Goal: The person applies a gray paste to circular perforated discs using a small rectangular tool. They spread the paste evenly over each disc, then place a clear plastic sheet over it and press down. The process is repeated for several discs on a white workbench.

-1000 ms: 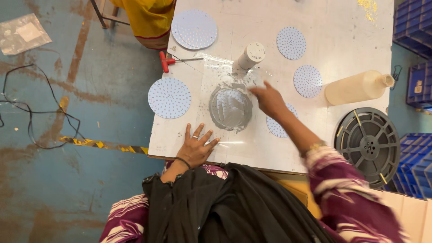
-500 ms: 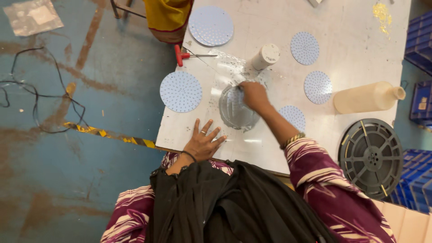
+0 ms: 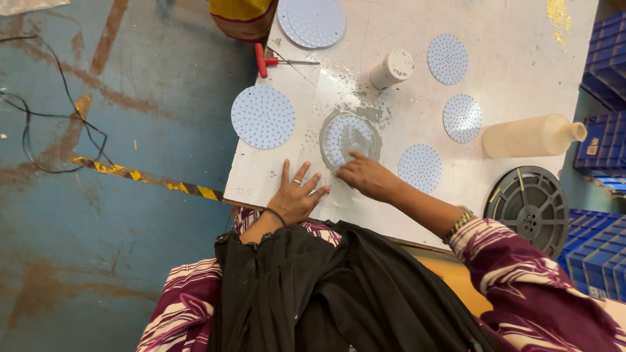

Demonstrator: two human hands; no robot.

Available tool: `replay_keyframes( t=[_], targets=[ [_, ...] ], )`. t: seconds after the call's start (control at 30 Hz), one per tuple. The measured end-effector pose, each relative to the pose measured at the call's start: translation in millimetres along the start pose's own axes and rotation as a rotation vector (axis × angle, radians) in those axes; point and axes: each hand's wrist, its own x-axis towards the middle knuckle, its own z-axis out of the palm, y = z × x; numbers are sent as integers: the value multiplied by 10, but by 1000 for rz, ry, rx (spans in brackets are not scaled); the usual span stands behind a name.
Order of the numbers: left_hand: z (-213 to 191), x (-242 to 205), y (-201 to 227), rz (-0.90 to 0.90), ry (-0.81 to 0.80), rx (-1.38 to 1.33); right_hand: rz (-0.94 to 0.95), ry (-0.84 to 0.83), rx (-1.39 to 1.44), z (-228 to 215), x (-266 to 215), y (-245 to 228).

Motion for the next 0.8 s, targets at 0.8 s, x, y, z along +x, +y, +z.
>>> replay_keyframes(
  t=[0.8],
  targets=[
    [87, -51, -3, 5, 27, 45, 39, 136, -82, 172, -149, -84]
  ],
)
